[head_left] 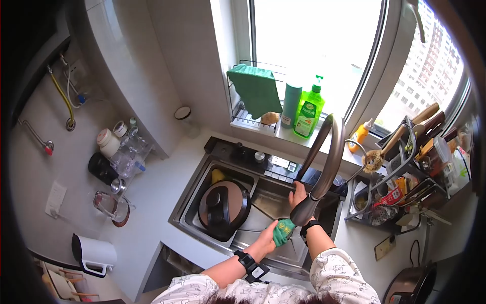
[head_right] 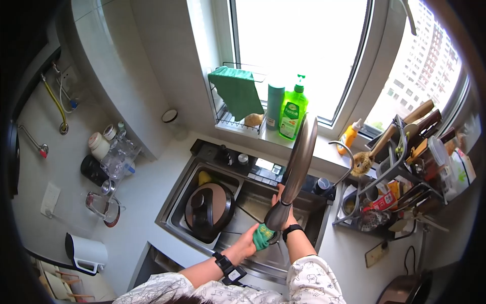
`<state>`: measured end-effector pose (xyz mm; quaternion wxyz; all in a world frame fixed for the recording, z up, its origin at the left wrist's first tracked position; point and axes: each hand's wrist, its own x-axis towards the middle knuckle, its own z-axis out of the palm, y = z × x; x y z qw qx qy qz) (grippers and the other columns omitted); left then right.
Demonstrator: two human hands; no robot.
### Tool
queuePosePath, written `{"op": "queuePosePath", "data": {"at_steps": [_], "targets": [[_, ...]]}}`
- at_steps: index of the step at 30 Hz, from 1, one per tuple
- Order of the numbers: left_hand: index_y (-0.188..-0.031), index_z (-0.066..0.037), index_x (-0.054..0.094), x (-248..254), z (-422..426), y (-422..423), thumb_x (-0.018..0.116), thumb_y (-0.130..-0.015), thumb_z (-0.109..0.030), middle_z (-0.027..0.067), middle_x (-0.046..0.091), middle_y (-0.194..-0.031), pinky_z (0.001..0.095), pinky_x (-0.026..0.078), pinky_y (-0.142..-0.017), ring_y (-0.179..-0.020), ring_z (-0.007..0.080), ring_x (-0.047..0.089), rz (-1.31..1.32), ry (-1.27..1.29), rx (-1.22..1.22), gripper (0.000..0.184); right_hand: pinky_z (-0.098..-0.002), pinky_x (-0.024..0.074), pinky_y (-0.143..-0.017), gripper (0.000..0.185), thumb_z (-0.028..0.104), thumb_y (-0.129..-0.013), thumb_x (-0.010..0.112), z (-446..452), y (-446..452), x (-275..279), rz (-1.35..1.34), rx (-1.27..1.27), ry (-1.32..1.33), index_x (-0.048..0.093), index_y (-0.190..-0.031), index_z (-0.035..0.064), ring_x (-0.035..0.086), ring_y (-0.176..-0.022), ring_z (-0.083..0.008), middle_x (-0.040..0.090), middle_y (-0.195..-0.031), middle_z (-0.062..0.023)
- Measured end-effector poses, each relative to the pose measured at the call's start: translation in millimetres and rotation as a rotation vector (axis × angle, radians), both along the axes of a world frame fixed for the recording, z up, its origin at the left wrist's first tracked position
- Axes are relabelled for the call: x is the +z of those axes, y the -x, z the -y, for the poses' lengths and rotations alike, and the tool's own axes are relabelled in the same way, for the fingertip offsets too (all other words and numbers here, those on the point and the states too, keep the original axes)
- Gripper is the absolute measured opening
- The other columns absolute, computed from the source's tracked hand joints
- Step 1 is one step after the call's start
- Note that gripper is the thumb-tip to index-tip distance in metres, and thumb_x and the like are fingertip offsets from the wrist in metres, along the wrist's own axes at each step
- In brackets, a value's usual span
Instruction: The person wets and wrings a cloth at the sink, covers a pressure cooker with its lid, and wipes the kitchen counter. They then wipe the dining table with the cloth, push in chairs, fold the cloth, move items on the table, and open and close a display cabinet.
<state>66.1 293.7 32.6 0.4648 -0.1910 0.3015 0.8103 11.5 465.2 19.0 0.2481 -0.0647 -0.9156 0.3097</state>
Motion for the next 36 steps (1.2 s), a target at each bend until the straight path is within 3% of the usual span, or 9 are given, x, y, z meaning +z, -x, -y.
{"op": "queuePosePath", "data": {"at_steps": [8,12,15,17,19,22,28,30,36], "targets": [[-0.114,-0.001,0.047,-17.4,-6.2,-5.3,0.038,-0.093,-0.027,0.0128,0.055,-0.111,0.042,0.043,-0.087,-0.1,0.0276,0.054,0.065,0.04,0.176,0.034,-0.0354,0.0326,-0.098,0.054,0.014,-0.085,0.042,-13.8,-2.7,-7.3,0.301,0.137,-0.641,0.024,-0.135,0.0066,0.044,-0.11,-0.0351,0.045,-0.119,-0.0187],[-0.116,0.0,0.045,-49.1,-13.1,-6.9,0.037,-0.094,-0.026,0.0126,0.054,-0.114,0.0421,0.041,-0.091,-0.104,0.0275,0.052,0.004,0.148,0.269,0.035,-0.0411,0.0364,-0.09,0.059,0.021,-0.076,0.057,-1.5,-20.4,-7.0,0.384,0.061,-0.043,0.037,-0.127,-0.0015,0.046,-0.103,-0.0362,0.05,-0.107,-0.0215],[-0.116,-0.001,0.045,-47.4,-17.5,-7.9,0.038,-0.094,-0.029,0.0118,0.054,-0.114,0.0426,0.041,-0.091,-0.104,0.0268,0.052,-0.018,0.263,0.348,0.036,-0.0448,0.0436,-0.078,0.036,0.031,-0.079,0.055,35.8,-57.1,21.9,0.531,0.337,0.26,0.055,-0.093,-0.0023,0.054,-0.087,-0.0394,0.056,-0.093,-0.0249],[-0.117,-0.006,0.046,-42.8,-15.4,-8.1,0.039,-0.091,-0.04,0.011,0.053,-0.115,0.0408,0.038,-0.094,-0.107,0.0251,0.05,0.095,0.151,0.261,0.043,-0.0432,0.0319,-0.098,0.053,0.032,-0.086,0.042,63.0,-66.8,-142.1,0.627,0.378,0.24,0.039,-0.123,-0.0059,0.038,-0.118,-0.0441,0.039,-0.125,-0.0317],[-0.117,-0.011,0.046,-38.2,-7.0,-14.0,0.04,-0.088,-0.051,0.0091,0.052,-0.114,0.0384,0.037,-0.095,-0.109,0.0232,0.048,0.038,-0.061,0.204,0.05,-0.0411,0.0338,-0.096,0.056,0.036,-0.088,0.039,79.8,-94.3,-55.0,0.443,0.163,0.503,0.04,-0.121,-0.0084,0.042,-0.115,-0.0408,0.045,-0.12,-0.0303],[-0.116,-0.012,0.045,-11.6,-0.3,-25.4,0.04,-0.088,-0.052,0.0078,0.052,-0.113,0.0387,0.038,-0.094,-0.106,0.0228,0.049,-0.012,-0.082,0.096,0.049,-0.0393,0.04,-0.089,0.052,0.042,-0.087,0.043,73.2,-90.0,-60.9,0.461,0.158,0.828,0.051,-0.115,-0.0002,0.052,-0.105,-0.0374,0.056,-0.108,-0.0256],[-0.117,-0.011,0.046,-16.8,3.8,-25.0,0.041,-0.088,-0.052,0.0068,0.053,-0.113,0.0381,0.041,-0.088,-0.103,0.0201,0.051,-0.052,0.019,0.02,0.05,-0.0402,0.0425,-0.084,0.055,0.048,-0.081,0.051,57.5,-100.5,-31.6,0.722,0.097,0.662,0.054,-0.111,0.0023,0.055,-0.098,-0.0382,0.057,-0.104,-0.0258],[-0.117,-0.011,0.047,-22.6,3.2,-21.3,0.042,-0.087,-0.052,0.0062,0.054,-0.112,0.0398,0.042,-0.087,-0.103,0.0193,0.051,-0.039,0.007,-0.001,0.051,-0.0416,0.0423,-0.085,0.058,0.045,-0.076,0.058,57.2,-106.4,-25.9,0.583,0.181,0.286,0.052,-0.113,0.0008,0.053,-0.098,-0.0409,0.056,-0.102,-0.0281],[-0.114,-0.013,0.051,-0.5,12.2,-16.1,0.046,-0.086,-0.049,0.0036,0.054,-0.114,0.0442,0.039,-0.086,-0.109,0.0177,0.048,-0.108,0.055,-0.017,0.045,-0.0426,0.0398,-0.089,0.044,0.024,-0.072,0.064,54.1,-118.2,23.3,0.613,0.252,0.312,0.054,-0.108,0.0022,0.051,-0.1,-0.04,0.054,-0.106,-0.0251]]}}
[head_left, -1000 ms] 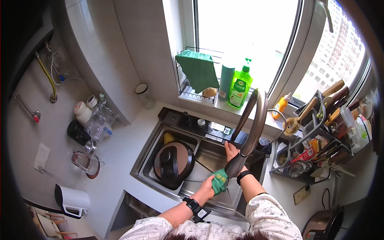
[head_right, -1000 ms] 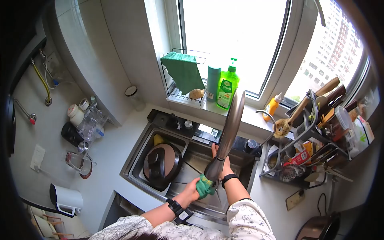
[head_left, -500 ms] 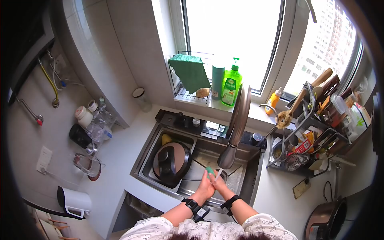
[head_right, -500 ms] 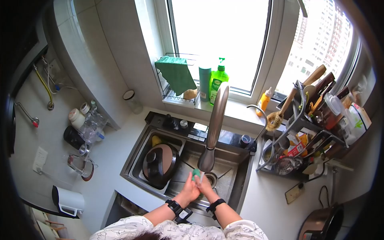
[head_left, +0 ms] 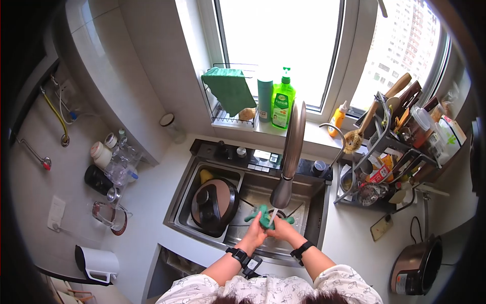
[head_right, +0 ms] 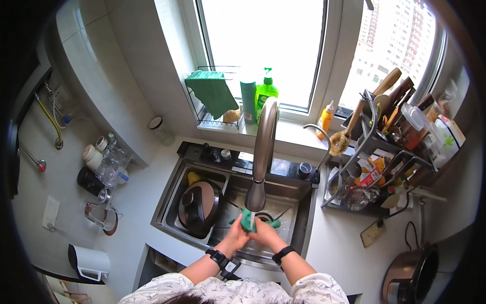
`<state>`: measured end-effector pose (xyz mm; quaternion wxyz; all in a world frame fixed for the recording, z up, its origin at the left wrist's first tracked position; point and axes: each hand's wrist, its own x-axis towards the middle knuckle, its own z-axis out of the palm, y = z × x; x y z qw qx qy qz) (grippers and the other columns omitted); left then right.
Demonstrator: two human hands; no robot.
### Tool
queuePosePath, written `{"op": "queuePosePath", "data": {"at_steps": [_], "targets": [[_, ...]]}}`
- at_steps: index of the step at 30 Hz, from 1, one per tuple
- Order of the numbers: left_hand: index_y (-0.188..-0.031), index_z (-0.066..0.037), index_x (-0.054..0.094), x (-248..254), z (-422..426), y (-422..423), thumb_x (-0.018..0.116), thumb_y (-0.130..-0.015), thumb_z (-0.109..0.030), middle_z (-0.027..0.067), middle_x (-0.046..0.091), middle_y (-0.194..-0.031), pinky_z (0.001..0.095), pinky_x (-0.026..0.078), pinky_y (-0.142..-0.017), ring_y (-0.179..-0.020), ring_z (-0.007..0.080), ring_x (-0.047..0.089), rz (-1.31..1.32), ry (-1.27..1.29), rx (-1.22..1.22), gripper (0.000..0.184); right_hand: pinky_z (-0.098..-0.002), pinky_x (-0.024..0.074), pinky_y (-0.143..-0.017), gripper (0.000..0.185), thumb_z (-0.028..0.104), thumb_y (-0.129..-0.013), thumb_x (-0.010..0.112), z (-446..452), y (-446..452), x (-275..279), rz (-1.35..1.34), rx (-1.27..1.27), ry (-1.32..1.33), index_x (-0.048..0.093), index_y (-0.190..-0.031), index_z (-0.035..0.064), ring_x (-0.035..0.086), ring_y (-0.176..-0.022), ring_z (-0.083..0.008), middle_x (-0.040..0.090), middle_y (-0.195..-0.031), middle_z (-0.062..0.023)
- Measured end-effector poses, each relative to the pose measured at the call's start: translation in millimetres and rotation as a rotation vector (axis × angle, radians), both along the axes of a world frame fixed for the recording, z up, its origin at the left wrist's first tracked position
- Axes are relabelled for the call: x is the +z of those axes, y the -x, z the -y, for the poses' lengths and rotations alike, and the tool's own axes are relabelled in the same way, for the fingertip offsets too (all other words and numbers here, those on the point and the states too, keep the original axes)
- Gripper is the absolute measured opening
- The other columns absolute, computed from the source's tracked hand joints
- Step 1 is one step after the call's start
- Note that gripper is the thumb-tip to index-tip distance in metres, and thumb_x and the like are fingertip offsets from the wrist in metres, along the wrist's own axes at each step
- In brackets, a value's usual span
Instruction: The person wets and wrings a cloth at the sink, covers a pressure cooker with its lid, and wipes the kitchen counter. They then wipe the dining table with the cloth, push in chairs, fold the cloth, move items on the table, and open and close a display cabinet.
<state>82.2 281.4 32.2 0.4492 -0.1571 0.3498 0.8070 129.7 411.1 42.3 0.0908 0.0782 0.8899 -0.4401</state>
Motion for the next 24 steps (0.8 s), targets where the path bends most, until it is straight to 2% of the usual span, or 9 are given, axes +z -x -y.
{"op": "queuePosePath", "data": {"at_steps": [2,6,8,10,12,13,18,22,24], "targets": [[-0.118,-0.015,0.047,-18.3,3.4,-0.3,0.05,-0.084,-0.051,0.0034,0.048,-0.122,0.0495,0.031,-0.092,-0.119,0.019,0.038,0.012,0.085,0.012,0.049,-0.0437,0.0413,-0.086,0.036,0.018,-0.07,0.063,-0.2,7.3,-1.3,0.221,-0.076,-0.224,0.056,-0.102,0.0026,0.052,-0.098,-0.0385,0.055,-0.104,-0.0218],[-0.122,-0.014,0.042,-32.7,15.1,3.8,0.05,-0.08,-0.058,0.0103,0.045,-0.124,0.0532,0.024,-0.099,-0.121,0.0316,0.035,0.038,0.35,-0.115,0.061,-0.0425,0.0458,-0.076,0.027,0.011,-0.063,0.062,2.1,12.3,-21.3,-0.345,-0.084,-0.5,0.059,-0.089,0.0035,0.054,-0.088,-0.0356,0.055,-0.098,-0.0167],[-0.124,-0.011,0.039,-46.0,21.5,8.0,0.047,-0.08,-0.061,0.0125,0.043,-0.126,0.0554,0.03,-0.096,-0.114,0.0357,0.042,0.37,0.005,-0.226,0.067,-0.0425,0.0456,-0.076,0.025,0.01,-0.062,0.062,9.1,11.2,-20.0,-0.4,0.008,-0.519,0.058,-0.086,0.0036,0.052,-0.09,-0.0354,0.054,-0.099,-0.0162],[-0.12,-0.008,0.044,-33.6,13.0,7.4,0.045,-0.08,-0.062,0.0138,0.048,-0.12,0.0537,0.036,-0.092,-0.106,0.0334,0.05,0.371,-0.024,-0.181,0.067,-0.0425,0.0453,-0.075,0.023,0.01,-0.061,0.062,18.1,7.5,-15.6,-0.451,0.092,-0.545,0.058,-0.083,0.0038,0.051,-0.091,-0.0352,0.053,-0.099,-0.0157],[-0.115,0.002,0.047,-21.1,2.8,9.7,0.041,-0.085,-0.057,0.018,0.052,-0.116,0.0467,0.033,-0.098,-0.112,0.0313,0.047,0.248,0.152,-0.128,0.066,-0.0476,0.0429,-0.074,0.016,0.008,-0.066,0.057,30.1,-4.0,-8.7,-0.395,0.202,-0.243,0.058,-0.081,0.004,0.048,-0.096,-0.0328,0.052,-0.095,-0.0135],[-0.107,-0.001,0.053,-43.6,5.7,18.4,0.045,-0.086,-0.052,0.0171,0.057,-0.108,0.0418,0.041,-0.092,-0.104,0.0286,0.054,0.305,-0.039,-0.256,0.056,-0.0472,0.0431,-0.075,0.017,0.005,-0.065,0.057,35.7,-13.1,11.9,-0.392,0.182,-0.331,0.057,-0.082,0.0035,0.05,-0.094,-0.0339,0.052,-0.092,-0.015],[-0.094,-0.005,0.058,-70.6,1.6,26.1,0.051,-0.086,-0.041,0.0107,0.063,-0.086,0.0388,0.051,-0.068,-0.075,0.0251,0.062,0.276,0.055,-0.334,0.038,-0.0394,0.0446,-0.078,0.022,0.001,-0.064,0.06,16.6,-22.4,45.4,-0.336,0.318,-0.067,0.055,-0.086,0.0,0.054,-0.088,-0.0347,0.055,-0.09,-0.0165],[-0.094,-0.011,0.058,-44.2,-3.2,23.7,0.048,-0.087,-0.039,0.0057,0.061,-0.082,0.0396,0.052,-0.066,-0.069,0.0226,0.059,0.27,0.259,-0.172,0.03,-0.0305,0.0441,-0.073,0.028,0.015,-0.073,0.066,-26.2,-1.5,15.3,-0.058,-0.041,0.383,0.058,-0.096,0.0033,0.056,-0.085,-0.0185,0.058,-0.086,-0.0074],[-0.096,-0.011,0.057,-25.0,-4.7,22.1,0.048,-0.087,-0.044,0.0054,0.059,-0.082,0.0385,0.052,-0.065,-0.065,0.0215,0.055,0.313,0.05,-0.198,0.035,-0.0276,0.0431,-0.07,0.025,0.02,-0.078,0.063,-30.6,7.4,-4.5,0.109,-0.561,1.046,0.055,-0.1,0.0105,0.054,-0.085,-0.0103,0.056,-0.089,-0.001]]}}
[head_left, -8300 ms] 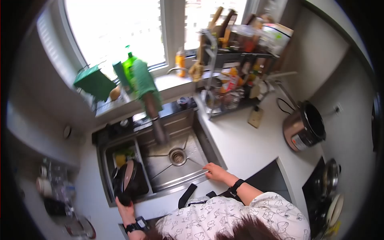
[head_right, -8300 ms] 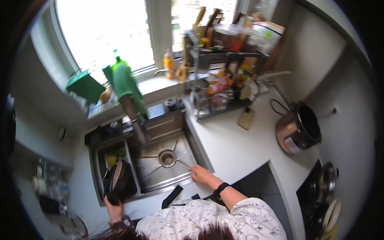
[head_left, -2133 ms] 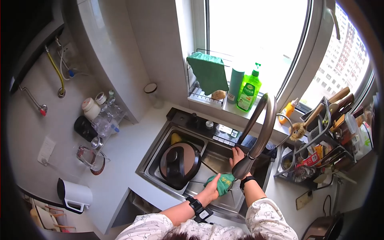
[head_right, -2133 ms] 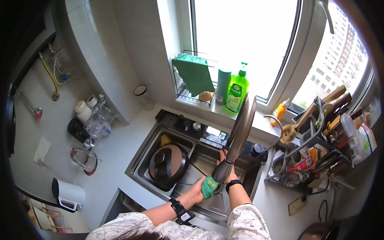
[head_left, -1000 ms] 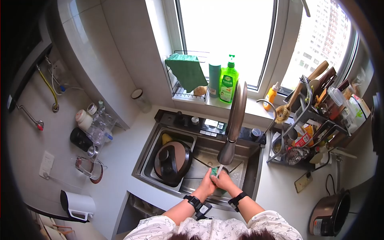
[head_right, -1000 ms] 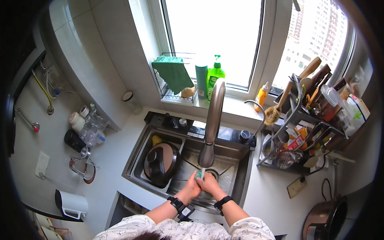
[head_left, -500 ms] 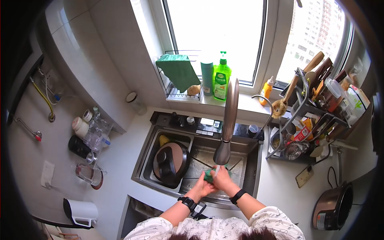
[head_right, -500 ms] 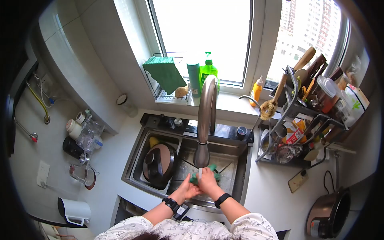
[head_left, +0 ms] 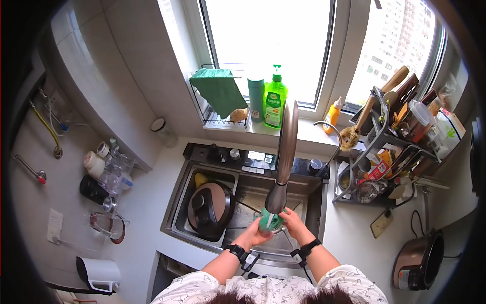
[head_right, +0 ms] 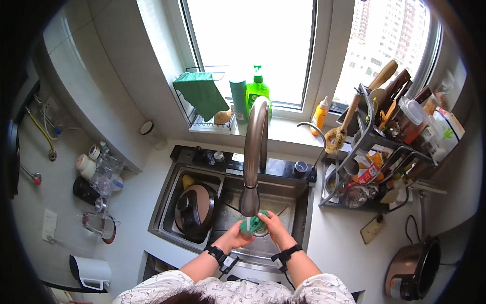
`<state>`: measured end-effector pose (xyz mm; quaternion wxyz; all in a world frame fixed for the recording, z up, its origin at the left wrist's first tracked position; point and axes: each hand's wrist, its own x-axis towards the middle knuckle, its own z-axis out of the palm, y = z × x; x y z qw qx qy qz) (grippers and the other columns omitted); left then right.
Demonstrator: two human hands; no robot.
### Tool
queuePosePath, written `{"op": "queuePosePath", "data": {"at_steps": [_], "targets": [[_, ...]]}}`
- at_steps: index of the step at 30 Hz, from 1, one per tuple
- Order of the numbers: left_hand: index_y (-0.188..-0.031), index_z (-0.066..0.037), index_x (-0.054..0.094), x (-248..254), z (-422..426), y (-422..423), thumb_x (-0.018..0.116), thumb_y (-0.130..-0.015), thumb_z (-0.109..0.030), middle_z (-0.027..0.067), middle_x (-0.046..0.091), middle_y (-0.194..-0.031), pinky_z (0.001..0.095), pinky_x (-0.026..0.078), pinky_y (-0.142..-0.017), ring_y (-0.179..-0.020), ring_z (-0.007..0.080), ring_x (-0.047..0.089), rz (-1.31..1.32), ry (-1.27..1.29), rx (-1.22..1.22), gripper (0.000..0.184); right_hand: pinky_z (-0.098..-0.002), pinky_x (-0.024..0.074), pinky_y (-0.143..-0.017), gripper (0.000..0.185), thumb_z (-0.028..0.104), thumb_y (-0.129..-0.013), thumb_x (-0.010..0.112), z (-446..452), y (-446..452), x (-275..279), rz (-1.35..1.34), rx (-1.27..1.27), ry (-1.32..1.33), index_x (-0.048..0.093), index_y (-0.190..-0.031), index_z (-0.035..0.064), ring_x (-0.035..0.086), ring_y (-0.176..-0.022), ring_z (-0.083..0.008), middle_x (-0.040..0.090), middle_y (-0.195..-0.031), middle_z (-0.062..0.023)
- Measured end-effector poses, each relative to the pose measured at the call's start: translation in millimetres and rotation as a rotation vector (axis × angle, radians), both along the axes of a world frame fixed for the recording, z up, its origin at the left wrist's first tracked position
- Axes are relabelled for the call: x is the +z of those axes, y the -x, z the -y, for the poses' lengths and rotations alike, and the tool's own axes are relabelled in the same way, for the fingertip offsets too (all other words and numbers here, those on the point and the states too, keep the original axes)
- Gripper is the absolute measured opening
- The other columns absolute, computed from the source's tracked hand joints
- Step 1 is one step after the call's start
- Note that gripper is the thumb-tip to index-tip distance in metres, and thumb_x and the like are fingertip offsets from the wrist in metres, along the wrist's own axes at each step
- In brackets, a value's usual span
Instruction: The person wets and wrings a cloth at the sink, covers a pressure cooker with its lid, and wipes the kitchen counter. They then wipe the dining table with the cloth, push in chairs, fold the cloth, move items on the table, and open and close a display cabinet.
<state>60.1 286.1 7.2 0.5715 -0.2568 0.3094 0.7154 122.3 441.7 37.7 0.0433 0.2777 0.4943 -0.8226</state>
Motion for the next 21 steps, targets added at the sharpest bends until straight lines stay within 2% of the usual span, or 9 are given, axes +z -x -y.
{"op": "queuePosePath", "data": {"at_steps": [2,4,10,12,13,16,18,20,21], "targets": [[-0.098,-0.01,0.056,24.5,-1.3,-3.5,0.047,-0.084,-0.054,0.0071,0.057,-0.083,0.0362,0.052,-0.064,-0.065,0.0198,0.054,0.021,-0.034,-0.028,0.047,-0.027,0.0429,-0.069,0.026,0.026,-0.082,0.06,5.1,2.4,-21.1,0.052,0.002,-0.004,0.051,-0.104,0.0148,0.053,-0.083,-0.0093,0.055,-0.093,0.001],[-0.097,-0.008,0.055,9.8,6.5,-8.3,0.048,-0.078,-0.062,0.0081,0.056,-0.082,0.0338,0.052,-0.062,-0.067,0.0183,0.054,0.011,-0.255,-0.177,0.058,-0.0345,0.0449,-0.078,0.029,0.029,-0.086,0.054,10.8,6.5,-48.6,0.108,0.118,0.315,0.051,-0.113,0.0174,0.054,-0.094,-0.0132,0.056,-0.105,0.0005],[-0.1,-0.013,0.053,-3.7,23.9,-22.1,0.066,-0.078,-0.039,0.0011,0.054,-0.083,0.0267,0.05,-0.067,-0.073,0.0126,0.052,-0.189,-0.037,-0.407,0.037,-0.031,0.0467,-0.073,0.02,0.027,-0.084,0.057,30.5,15.9,-59.9,0.03,0.322,0.166,0.057,-0.097,0.011,0.057,-0.083,-0.0158,0.059,-0.092,-0.0013],[-0.103,-0.013,0.056,2.5,19.4,-24.2,0.064,-0.08,-0.033,0.0013,0.056,-0.09,0.0273,0.05,-0.067,-0.078,0.0125,0.054,-0.494,0.131,-0.609,0.032,-0.0315,0.0472,-0.069,0.02,0.025,-0.078,0.056,37.2,25.8,-59.7,-0.039,0.56,-0.568,0.062,-0.087,0.0082,0.059,-0.075,-0.0172,0.064,-0.081,-0.008],[-0.107,-0.013,0.058,-2.5,20.6,-23.8,0.062,-0.081,-0.027,0.0013,0.057,-0.102,0.0288,0.051,-0.067,-0.088,0.0128,0.055,-0.639,0.151,-0.692,0.03,-0.0371,0.048,-0.068,0.024,0.024,-0.074,0.052,44.3,25.1,-47.2,-0.059,0.525,-0.789,0.061,-0.085,0.0047,0.062,-0.07,-0.0277,0.063,-0.074,-0.0155],[-0.11,-0.013,0.059,4.3,-0.1,-25.1,0.06,-0.082,-0.026,0.0034,0.057,-0.109,0.0314,0.053,-0.068,-0.093,0.0138,0.057,-1.086,0.437,-1.004,0.031,-0.0426,0.0471,-0.069,0.026,0.024,-0.075,0.048,51.0,27.9,-61.1,0.002,0.533,-1.038,0.061,-0.087,0.0042,0.061,-0.078,-0.036,0.062,-0.08,-0.0204],[-0.109,-0.012,0.058,-2.2,-4.6,-27.5,0.059,-0.082,-0.023,0.0048,0.058,-0.106,0.0314,0.054,-0.068,-0.09,0.016,0.059,-1.079,0.495,-0.967,0.029,-0.0462,0.0461,-0.071,0.029,0.025,-0.075,0.045,47.3,30.7,-61.4,0.013,0.521,-1.014,0.06,-0.088,0.0039,0.057,-0.083,-0.0406,0.06,-0.083,-0.0229],[-0.109,-0.01,0.057,-17.2,-3.9,-29.4,0.058,-0.083,-0.02,0.0061,0.059,-0.103,0.0315,0.055,-0.068,-0.087,0.0181,0.06,-1.069,0.549,-0.938,0.028,-0.0411,0.0473,-0.069,0.025,0.025,-0.076,0.05,39.7,37.8,-57.5,-0.075,0.647,-0.981,0.061,-0.087,0.0048,0.061,-0.077,-0.034,0.063,-0.08,-0.0181],[-0.106,-0.008,0.055,-28.9,-0.7,-31.6,0.057,-0.083,-0.017,0.0076,0.06,-0.099,0.0306,0.055,-0.067,-0.085,0.02,0.06,-0.734,0.349,-0.541,0.025,-0.0376,0.0468,-0.069,0.024,0.025,-0.076,0.054,31.2,43.2,-53.9,-0.139,0.68,-0.785,0.061,-0.087,0.0056,0.06,-0.076,-0.0268,0.064,-0.08,-0.013]]}}
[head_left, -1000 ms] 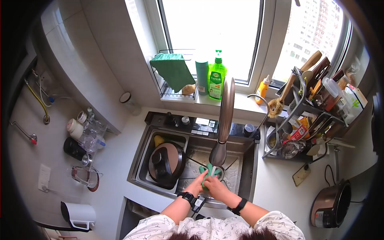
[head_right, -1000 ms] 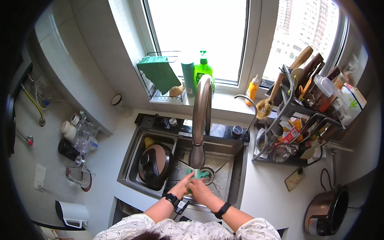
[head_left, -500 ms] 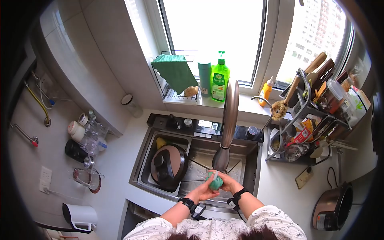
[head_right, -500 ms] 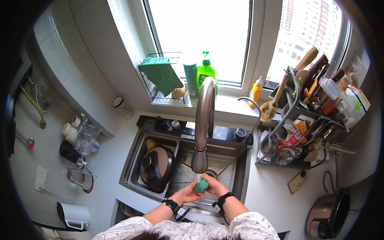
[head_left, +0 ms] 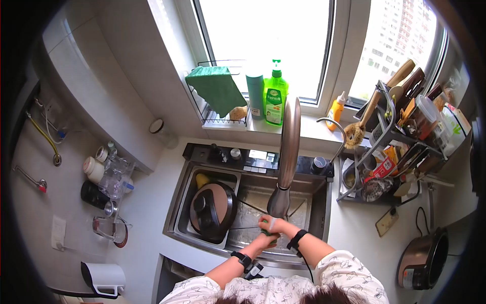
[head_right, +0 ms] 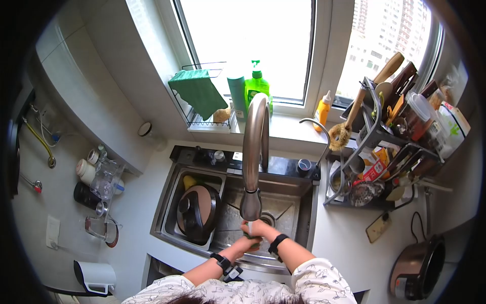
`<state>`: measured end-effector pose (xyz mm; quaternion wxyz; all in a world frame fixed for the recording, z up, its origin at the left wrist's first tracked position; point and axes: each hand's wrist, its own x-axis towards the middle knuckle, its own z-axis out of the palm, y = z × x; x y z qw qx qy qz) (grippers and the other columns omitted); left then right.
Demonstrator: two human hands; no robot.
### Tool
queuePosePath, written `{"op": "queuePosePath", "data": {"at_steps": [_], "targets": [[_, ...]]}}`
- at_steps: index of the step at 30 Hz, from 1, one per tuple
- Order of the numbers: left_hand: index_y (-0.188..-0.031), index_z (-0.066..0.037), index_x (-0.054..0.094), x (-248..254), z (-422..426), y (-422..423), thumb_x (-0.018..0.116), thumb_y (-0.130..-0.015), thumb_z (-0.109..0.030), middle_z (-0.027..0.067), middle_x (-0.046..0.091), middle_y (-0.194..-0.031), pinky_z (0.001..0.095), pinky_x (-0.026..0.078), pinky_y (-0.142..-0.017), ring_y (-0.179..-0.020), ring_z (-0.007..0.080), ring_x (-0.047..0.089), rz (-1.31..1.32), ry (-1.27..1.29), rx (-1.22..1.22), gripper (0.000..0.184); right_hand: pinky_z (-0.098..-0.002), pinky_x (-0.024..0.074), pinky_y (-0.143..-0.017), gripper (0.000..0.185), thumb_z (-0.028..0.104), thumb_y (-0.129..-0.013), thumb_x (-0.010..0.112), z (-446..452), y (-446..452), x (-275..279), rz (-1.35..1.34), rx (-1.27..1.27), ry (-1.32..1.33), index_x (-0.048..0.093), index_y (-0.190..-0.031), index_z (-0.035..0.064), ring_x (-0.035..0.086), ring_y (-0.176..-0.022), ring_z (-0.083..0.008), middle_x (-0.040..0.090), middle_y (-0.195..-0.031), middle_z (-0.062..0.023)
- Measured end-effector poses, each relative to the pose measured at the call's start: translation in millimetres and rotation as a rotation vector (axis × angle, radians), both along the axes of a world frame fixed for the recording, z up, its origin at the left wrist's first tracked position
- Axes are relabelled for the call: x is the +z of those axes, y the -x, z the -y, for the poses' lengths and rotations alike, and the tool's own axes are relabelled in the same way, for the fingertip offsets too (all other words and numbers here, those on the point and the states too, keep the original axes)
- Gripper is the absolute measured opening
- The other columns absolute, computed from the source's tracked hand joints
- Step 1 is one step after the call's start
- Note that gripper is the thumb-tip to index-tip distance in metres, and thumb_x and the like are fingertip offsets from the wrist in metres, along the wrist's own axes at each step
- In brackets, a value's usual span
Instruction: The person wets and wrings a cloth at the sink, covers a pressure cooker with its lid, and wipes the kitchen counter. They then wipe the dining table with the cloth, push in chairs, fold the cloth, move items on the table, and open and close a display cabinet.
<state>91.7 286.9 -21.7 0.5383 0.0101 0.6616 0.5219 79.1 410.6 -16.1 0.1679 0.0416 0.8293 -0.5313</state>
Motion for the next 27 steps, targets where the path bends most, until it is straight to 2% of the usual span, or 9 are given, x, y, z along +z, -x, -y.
{"op": "queuePosePath", "data": {"at_steps": [1,3,5,7,11,14,18,23,27], "targets": [[-0.104,-0.005,0.054,-1.3,2.5,-0.9,0.057,-0.083,-0.015,0.0092,0.06,-0.095,0.0298,0.055,-0.067,-0.082,0.0219,0.061,0.337,-0.243,0.368,0.023,-0.034,0.0464,-0.069,0.022,0.025,-0.077,0.057,-11.9,7.1,4.2,0.023,0.046,0.198,0.062,-0.088,0.0064,0.059,-0.075,-0.0197,0.064,-0.081,-0.0078],[-0.102,-0.001,0.051,7.4,4.2,8.5,0.054,-0.084,-0.014,0.011,0.058,-0.093,0.0282,0.055,-0.067,-0.083,0.0231,0.06,0.5,-0.336,0.512,0.022,-0.025,0.0431,-0.07,0.019,0.022,-0.082,0.06,-43.2,22.4,12.8,-0.06,0.032,0.545,0.059,-0.089,0.0052,0.051,-0.079,-0.0086,0.058,-0.083,0.0015],[-0.1,0.003,0.049,8.2,7.2,17.6,0.052,-0.085,-0.014,0.0129,0.056,-0.09,0.0266,0.055,-0.068,-0.085,0.0242,0.059,0.658,-0.425,0.646,0.022,-0.0283,0.0449,-0.072,0.019,0.021,-0.08,0.061,-75.0,40.8,0.6,0.153,-0.374,0.658,0.059,-0.095,0.0083,0.053,-0.082,-0.0104,0.059,-0.089,-0.002],[-0.094,0.0,0.05,-12.4,10.7,25.3,0.059,-0.082,-0.012,0.012,0.056,-0.091,0.0266,0.054,-0.066,-0.082,0.0227,0.058,0.819,-0.488,0.778,0.019,-0.0368,0.0307,-0.097,0.053,0.03,-0.088,0.049,-92.7,55.8,-7.9,0.269,-0.492,0.748,0.033,-0.134,0.0079,0.042,-0.118,-0.0192,0.044,-0.13,-0.007],[-0.098,0.001,0.046,-31.6,12.3,17.4,0.058,-0.082,-0.01,0.0151,0.055,-0.093,0.0288,0.055,-0.068,-0.083,0.0269,0.059,0.803,-0.408,0.85,0.023,-0.038,0.0336,-0.095,0.058,0.028,-0.088,0.051,-87.6,73.8,-5.5,0.189,-0.433,0.841,0.026,-0.136,0.0085,0.04,-0.121,-0.02,0.042,-0.131,-0.0094],[-0.1,0.002,0.044,-28.5,3.6,10.2,0.055,-0.084,-0.01,0.0158,0.055,-0.095,0.0304,0.055,-0.07,-0.085,0.0278,0.059,0.835,-0.371,0.88,0.023,-0.0355,0.0399,-0.086,0.033,0.02,-0.085,0.052,-79.0,84.9,13.8,0.168,-0.536,1.132,0.045,-0.115,0.007,0.045,-0.114,-0.0189,0.049,-0.121,-0.0092],[-0.104,0.004,0.044,-29.8,-4.0,7.0,0.05,-0.088,-0.015,0.0175,0.054,-0.098,0.0315,0.055,-0.073,-0.09,0.028,0.059,0.872,-0.421,0.835,0.026,-0.0327,0.0394,-0.081,0.021,0.017,-0.082,0.053,-74.3,88.6,22.2,0.187,-0.623,1.185,0.051,-0.101,0.009,0.049,-0.102,-0.0158,0.054,-0.107,-0.0049],[-0.111,0.006,0.046,-15.8,-0.6,10.3,0.049,-0.086,-0.015,0.018,0.056,-0.107,0.0271,0.054,-0.073,-0.092,0.0251,0.058,0.982,-0.475,0.723,0.032,-0.0324,0.0383,-0.083,0.032,0.025,-0.083,0.053,-75.0,72.7,39.6,0.143,-0.466,1.125,0.051,-0.111,0.0106,0.048,-0.105,-0.0154,0.054,-0.112,-0.0024],[-0.112,0.001,0.048,3.0,-1.4,12.1,0.051,-0.083,-0.019,0.0119,0.056,-0.11,0.0232,0.053,-0.066,-0.092,0.0186,0.058,0.929,-0.709,0.549,0.035,-0.0248,0.0462,-0.063,0.026,0.031,-0.086,0.053,-59.2,32.9,14.1,0.077,-0.314,0.749,0.06,-0.102,0.0114,0.057,-0.083,-0.0101,0.06,-0.096,-0.0011]]}}
